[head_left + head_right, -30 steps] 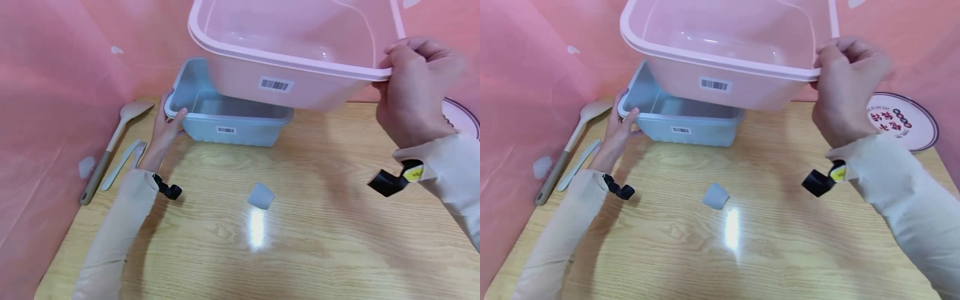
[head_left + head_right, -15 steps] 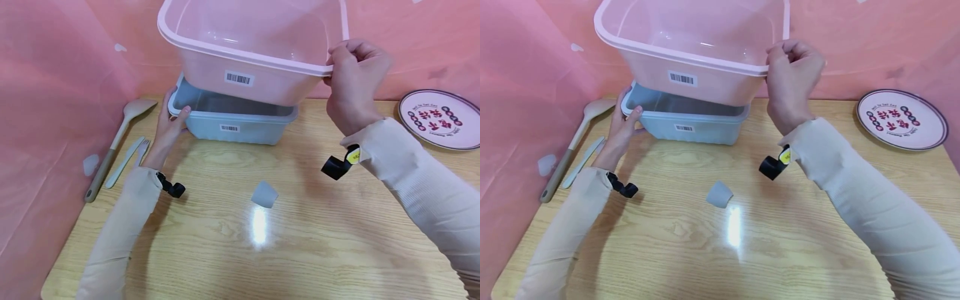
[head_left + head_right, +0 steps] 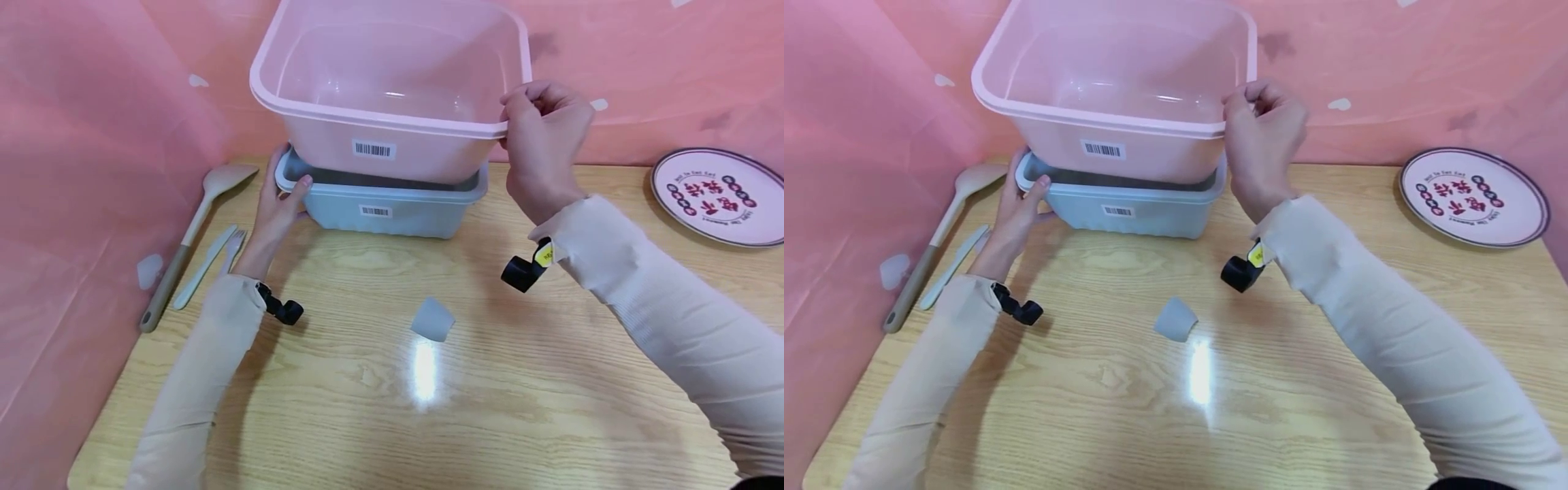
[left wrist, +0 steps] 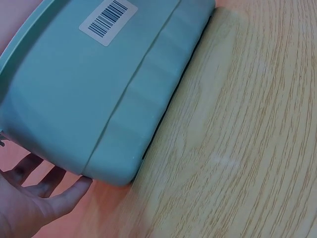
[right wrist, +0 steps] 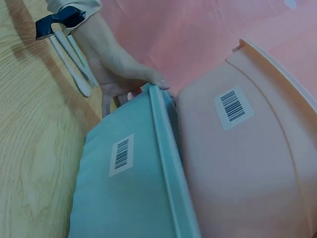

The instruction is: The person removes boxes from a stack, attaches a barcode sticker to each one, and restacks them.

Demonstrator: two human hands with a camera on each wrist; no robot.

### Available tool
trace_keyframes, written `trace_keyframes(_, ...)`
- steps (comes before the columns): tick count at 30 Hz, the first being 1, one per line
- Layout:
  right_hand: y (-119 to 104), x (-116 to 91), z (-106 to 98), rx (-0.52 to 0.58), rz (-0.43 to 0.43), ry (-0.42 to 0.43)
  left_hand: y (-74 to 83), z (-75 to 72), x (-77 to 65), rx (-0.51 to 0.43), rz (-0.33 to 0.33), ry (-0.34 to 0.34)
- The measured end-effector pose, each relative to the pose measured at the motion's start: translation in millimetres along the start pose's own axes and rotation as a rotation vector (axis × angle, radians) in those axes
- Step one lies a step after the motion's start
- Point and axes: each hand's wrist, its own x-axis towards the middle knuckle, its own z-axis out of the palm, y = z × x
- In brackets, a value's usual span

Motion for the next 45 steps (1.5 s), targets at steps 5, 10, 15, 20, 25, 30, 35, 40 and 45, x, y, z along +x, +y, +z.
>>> trace_keyframes(5, 9, -1, -1, -0.055, -0.011, -0.017, -0.9, 1.7, 0.4, -0.005, -0.001, -0.009)
trace_keyframes(10, 19, -1, -2, -0.094, -0.023, -0.019, -1.3, 3.1, 0.6, -0.015, -0.009, -0.005)
trace_keyframes(15, 29, -1, -2, -0.154, -0.023, -0.01, -1.0, 3.4, 0.3, -0.01, -0.013, 0.005)
trace_keyframes(20, 38, -3, -3, -0.235, -0.006, 0.0, -1.7, 2.3, -1.3, 0.026, -0.009, 0.006)
trace_keyframes(25, 46, -3, -4, -0.276, 0.009, 0.015, -2.8, 2.7, -2.3, 0.013, 0.0, 0.008)
trace_keyframes(30, 49, -4, -4, -0.289, 0.021, 0.014, -3.1, 3.0, -2.1, 0.012, 0.008, 0.01)
trace_keyframes(35, 47, -6, -7, -0.3, 0.035, -0.057, -2.6, 4.8, -2.5, 0.007, -0.001, 0.02)
trace_keyframes(40, 45, -8, -7, -0.313, 0.05, -0.112, -2.9, 4.7, -3.7, 0.004, 0.003, 0.014)
trace_keyframes(45, 42, -7, -11, -0.417, 0.084, -0.16, -3.2, 1.9, -6.4, 0.007, 0.025, 0.017)
